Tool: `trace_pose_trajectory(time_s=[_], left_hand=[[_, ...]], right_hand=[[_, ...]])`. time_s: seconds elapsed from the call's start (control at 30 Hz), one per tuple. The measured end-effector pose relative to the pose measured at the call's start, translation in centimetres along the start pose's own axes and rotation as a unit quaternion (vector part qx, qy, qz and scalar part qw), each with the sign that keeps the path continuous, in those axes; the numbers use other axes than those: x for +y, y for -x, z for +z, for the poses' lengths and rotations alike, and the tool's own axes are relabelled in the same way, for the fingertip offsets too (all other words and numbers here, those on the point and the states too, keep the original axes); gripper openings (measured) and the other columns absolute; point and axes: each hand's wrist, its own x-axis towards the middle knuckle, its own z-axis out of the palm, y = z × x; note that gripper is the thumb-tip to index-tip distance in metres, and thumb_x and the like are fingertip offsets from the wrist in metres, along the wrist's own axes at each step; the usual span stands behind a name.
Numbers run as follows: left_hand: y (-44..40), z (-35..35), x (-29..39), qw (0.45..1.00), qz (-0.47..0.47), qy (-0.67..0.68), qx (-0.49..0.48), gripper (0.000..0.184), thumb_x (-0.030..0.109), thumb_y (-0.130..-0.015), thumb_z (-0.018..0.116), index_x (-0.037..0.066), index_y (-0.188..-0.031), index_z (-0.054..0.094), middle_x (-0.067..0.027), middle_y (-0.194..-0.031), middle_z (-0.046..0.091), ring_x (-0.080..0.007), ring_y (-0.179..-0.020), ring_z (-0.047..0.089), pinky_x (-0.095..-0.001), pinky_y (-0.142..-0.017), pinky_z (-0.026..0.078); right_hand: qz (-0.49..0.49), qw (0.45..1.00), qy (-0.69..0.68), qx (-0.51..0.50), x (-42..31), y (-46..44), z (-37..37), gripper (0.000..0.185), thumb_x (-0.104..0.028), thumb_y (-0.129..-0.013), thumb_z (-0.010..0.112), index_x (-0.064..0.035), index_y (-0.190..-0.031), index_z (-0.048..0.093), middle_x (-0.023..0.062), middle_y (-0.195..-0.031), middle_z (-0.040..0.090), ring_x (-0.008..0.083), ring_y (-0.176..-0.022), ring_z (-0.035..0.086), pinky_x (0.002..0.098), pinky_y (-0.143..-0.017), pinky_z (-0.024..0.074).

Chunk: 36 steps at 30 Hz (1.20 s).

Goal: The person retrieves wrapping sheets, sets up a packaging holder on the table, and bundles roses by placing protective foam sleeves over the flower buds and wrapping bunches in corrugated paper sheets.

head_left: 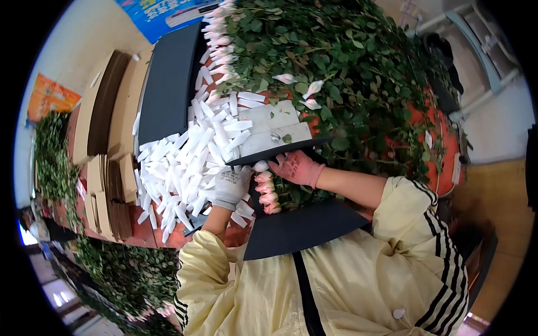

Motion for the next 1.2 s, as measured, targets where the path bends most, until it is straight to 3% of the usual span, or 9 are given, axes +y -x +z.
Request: trace_pose_trajectory(time_s=[0.13, 0.23, 0.67, 0.73, 0.87, 1.0, 1.13, 1.17, 1.2], left_hand=[[0.1, -1.4, -0.6, 0.999, 0.025, -0.001, -0.032, 0.02, 0.026, -0.079, 0.058, 0.016, -0.096, 0.061, -0.0098, -0.098, 0.06, -0.0285, -0.076, 0.06, -0.0394, -0.06, 0.048], [-0.1, -1.0, -1.8, 0.992, 0.085, 0.042, 0.088, 0.016, 0.021, -0.077, 0.061, 0.013, -0.091, 0.062, -0.0116, -0.09, 0.061, -0.0313, -0.075, 0.06, -0.0419, -0.062, 0.047], [0.6, -3.0, -5.4, 0.996, 0.089, -0.012, -0.009, 0.017, 0.018, -0.077, 0.058, 0.007, -0.091, 0.061, -0.015, -0.083, 0.061, -0.0342, -0.079, 0.058, -0.0432, -0.07, 0.045], [1.1, -3.9, -6.4, 0.993, -0.034, 0.026, -0.106, 0.017, 0.018, -0.077, 0.058, 0.006, -0.089, 0.06, -0.0161, -0.087, 0.059, -0.0349, -0.08, 0.057, -0.0426, -0.07, 0.045], [1.0, -8.7, -1.7, 0.998, -0.05, 0.045, -0.007, 0.02, 0.016, -0.076, 0.059, 0.004, -0.093, 0.06, -0.0152, -0.089, 0.059, -0.0341, -0.08, 0.058, -0.0425, -0.069, 0.045], [0.2, -9.2, 2.4, 0.985, 0.023, 0.168, -0.017, 0.025, 0.008, -0.077, 0.056, 0.009, -0.102, 0.063, -0.0097, -0.07, 0.057, -0.0262, -0.065, 0.058, -0.0366, -0.059, 0.045], [-0.9, -5.7, 2.4, 0.989, 0.035, 0.101, -0.105, 0.032, 0.013, -0.078, 0.052, 0.02, -0.107, 0.062, -0.0094, -0.08, 0.06, -0.0271, -0.072, 0.06, -0.0391, -0.063, 0.046], [-1.0, -5.1, 2.0, 0.99, 0.018, 0.104, -0.096, 0.032, 0.013, -0.078, 0.052, 0.02, -0.107, 0.062, -0.0094, -0.08, 0.06, -0.0271, -0.072, 0.06, -0.0391, -0.063, 0.046], [-0.9, -4.6, 1.5, 0.985, 0.006, 0.122, -0.123, 0.031, 0.014, -0.077, 0.051, 0.021, -0.106, 0.063, -0.0093, -0.08, 0.061, -0.0273, -0.073, 0.06, -0.0395, -0.064, 0.046]], right_hand=[[0.018, 0.999, -0.031, -0.029, -0.1, -0.2, -0.5, 0.031, -0.018, -0.083, 0.042, -0.0076, -0.109, 0.054, 0.0118, -0.085, 0.058, 0.0258, -0.077, 0.059, 0.0358, -0.062, 0.0457], [-0.031, 0.998, 0.013, 0.058, 0.3, 0.0, 0.6, 0.029, -0.017, -0.082, 0.043, -0.0083, -0.106, 0.055, 0.0096, -0.078, 0.058, 0.024, -0.073, 0.059, 0.0353, -0.06, 0.0451], [-0.04, 0.997, -0.027, 0.055, 0.1, -0.1, 2.0, 0.028, -0.019, -0.082, 0.041, -0.0114, -0.105, 0.054, 0.0141, -0.092, 0.058, 0.0279, -0.079, 0.059, 0.0373, -0.069, 0.0462], [-0.041, 0.999, -0.015, 0.021, 0.3, -0.1, 1.1, 0.027, -0.019, -0.082, 0.042, -0.0116, -0.105, 0.055, 0.0137, -0.091, 0.058, 0.0273, -0.079, 0.06, 0.0368, -0.067, 0.046], [-0.014, 0.998, -0.066, -0.008, 0.0, -0.2, 0.2, 0.027, -0.018, -0.082, 0.041, -0.0125, -0.106, 0.054, 0.0117, -0.086, 0.057, 0.0248, -0.076, 0.059, 0.0353, -0.064, 0.0456], [0.024, 0.998, -0.057, -0.022, -0.4, -0.1, -0.1, 0.025, -0.017, -0.083, 0.041, -0.0127, -0.103, 0.055, 0.01, -0.087, 0.056, 0.0237, -0.076, 0.058, 0.0347, -0.062, 0.0455], [0.035, 0.994, -0.09, -0.041, -0.2, 0.4, -4.3, 0.024, -0.018, -0.078, 0.048, -0.0109, -0.099, 0.057, 0.0111, -0.092, 0.058, 0.0245, -0.082, 0.059, 0.0354, -0.063, 0.0463], [-0.014, 0.988, -0.054, 0.147, -0.4, 0.9, -4.0, 0.017, -0.019, -0.076, 0.05, -0.0107, -0.089, 0.057, 0.01, -0.085, 0.058, 0.0241, -0.077, 0.06, 0.0351, -0.062, 0.0462], [-0.027, 0.988, -0.052, 0.144, -0.4, 1.0, -3.6, 0.017, -0.019, -0.076, 0.05, -0.0107, -0.089, 0.057, 0.01, -0.085, 0.058, 0.0241, -0.077, 0.06, 0.0351, -0.062, 0.0462]])
